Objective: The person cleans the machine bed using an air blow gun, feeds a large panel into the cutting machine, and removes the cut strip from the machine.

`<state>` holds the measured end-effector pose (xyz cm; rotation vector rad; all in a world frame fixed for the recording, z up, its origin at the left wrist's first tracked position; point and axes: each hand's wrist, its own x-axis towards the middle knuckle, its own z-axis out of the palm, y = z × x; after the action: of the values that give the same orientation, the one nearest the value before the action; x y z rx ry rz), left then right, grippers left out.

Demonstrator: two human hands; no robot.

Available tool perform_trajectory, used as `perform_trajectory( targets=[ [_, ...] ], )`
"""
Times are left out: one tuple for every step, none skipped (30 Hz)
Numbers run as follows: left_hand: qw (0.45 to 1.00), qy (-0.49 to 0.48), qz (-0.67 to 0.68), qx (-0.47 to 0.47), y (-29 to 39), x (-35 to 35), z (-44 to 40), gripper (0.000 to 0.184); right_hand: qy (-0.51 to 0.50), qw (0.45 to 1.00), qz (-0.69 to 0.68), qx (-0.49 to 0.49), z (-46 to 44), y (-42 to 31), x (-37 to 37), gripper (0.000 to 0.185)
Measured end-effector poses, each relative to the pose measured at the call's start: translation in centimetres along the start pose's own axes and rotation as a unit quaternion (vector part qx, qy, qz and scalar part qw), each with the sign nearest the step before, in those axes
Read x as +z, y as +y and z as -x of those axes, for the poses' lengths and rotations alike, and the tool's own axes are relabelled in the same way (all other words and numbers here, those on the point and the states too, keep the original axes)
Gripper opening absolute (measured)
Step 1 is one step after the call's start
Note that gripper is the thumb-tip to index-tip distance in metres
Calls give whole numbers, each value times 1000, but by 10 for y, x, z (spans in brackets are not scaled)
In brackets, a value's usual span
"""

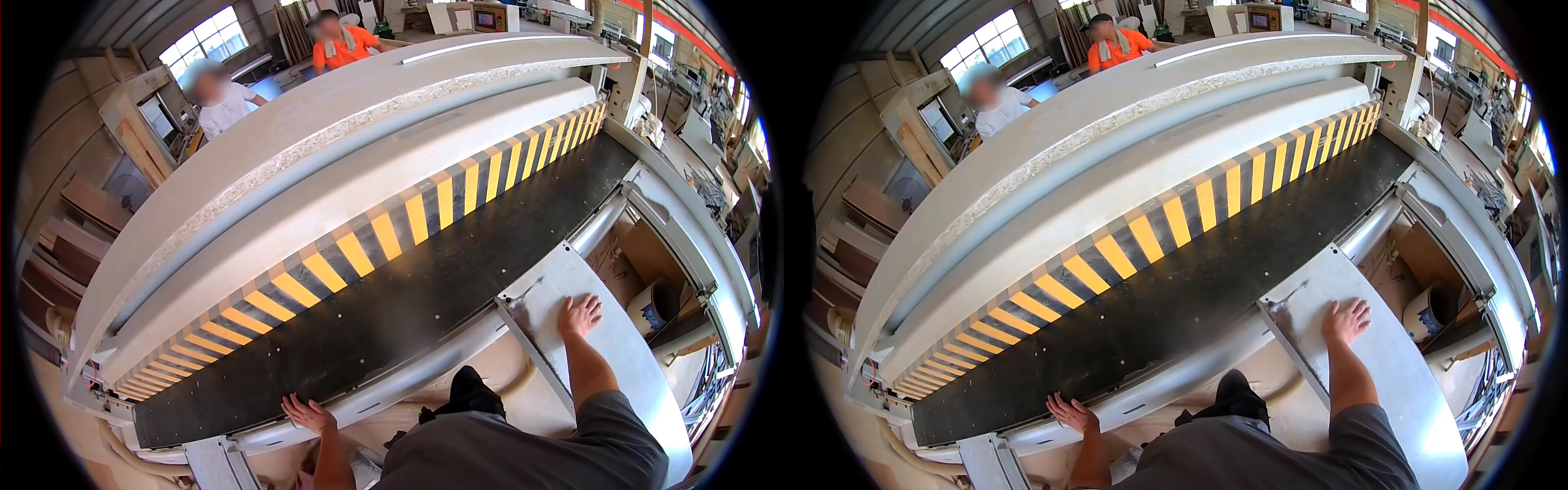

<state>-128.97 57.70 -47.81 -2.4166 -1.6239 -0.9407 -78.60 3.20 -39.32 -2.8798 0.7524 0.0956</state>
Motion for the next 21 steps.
perform_trajectory(
  targets=[
    [1000, 0, -3, 4, 0, 0, 0, 57, 1, 1000, 0, 0, 0, 0, 0, 84],
    [1000, 0, -1, 4, -1, 0, 0, 58, 1, 1000, -1, 0, 0, 0, 0, 83],
    [1000, 1, 2, 4, -1, 0, 0, 60, 1, 1000, -1, 0, 0, 0, -1, 83],
    [1000, 1, 5, 4, -1, 1, 0, 62, 2, 1000, -2, 0, 0, 0, -1, 83],
    [1000, 2, 6, 5, -1, 0, -1, 62, 8, 1000, 5, 2, 0, 0, 1, 83],
    [1000, 2, 7, 6, -1, 0, -1, 62, 14, 1000, 12, 3, -2, 0, 6, 83],
    [1000, 3, 8, 8, 0, -1, -1, 62, 20, 1000, 19, 4, -3, 1, 8, 83],
    [1000, 4, 6, 8, 0, 0, -1, 61, 17, 1000, 12, 2, -4, 2, 8, 83],
    [1000, 4, 3, 8, 0, -1, -1, 61, 15, 1000, 5, 0, -4, 2, 8, 83],
    [1000, 5, 1, 8, 0, 0, -2, 61, 13, 1000, -2, -2, -4, 3, 8, 84],
    [1000, 5, 1, 7, 1, 0, -1, 61, 15, 1000, 4, 0, -4, 2, 8, 83],
    [1000, 6, 2, 6, 1, -1, -1, 61, 17, 1000, 10, 2, -4, 2, 9, 83],
    [1000, 6, 2, 5, 1, -1, -1, 60, 20, 1000, 17, 4, -4, 2, 9, 82],
    [1000, 6, 3, 6, 1, 0, -1, 60, 20, 1000, 18, 4, -4, 2, 10, 82],
    [1000, 7, 5, 7, 1, 0, -1, 60, 21, 1000, 19, 4, -5, 2, 11, 82],
    [1000, 7, 6, 9, 0, 0, -1, 60, 21, 1000, 20, 4, -5, 2, 11, 82],
    [1000, 7, 7, 10, 0, 0, -1, 60, 22, 999, 23, 4, -6, 3, 12, 83],
    [1000, 8, 8, 12, -1, 0, -1, 60, 24, 999, 25, 4, -7, 3, 14, 83],
    [1000, 9, 9, 13, -1, 0, -1, 60, 25, 999, 27, 4, -8, 3, 15, 83],
    [1000, 10, 9, 13, -1, 1, 0, 60, 20, 1000, 19, 2, -7, 3, 13, 83],
    [1000, 11, 9, 13, -1, 1, 0, 60, 15, 1000, 12, 0, -5, 3, 9, 84]
  ],
)
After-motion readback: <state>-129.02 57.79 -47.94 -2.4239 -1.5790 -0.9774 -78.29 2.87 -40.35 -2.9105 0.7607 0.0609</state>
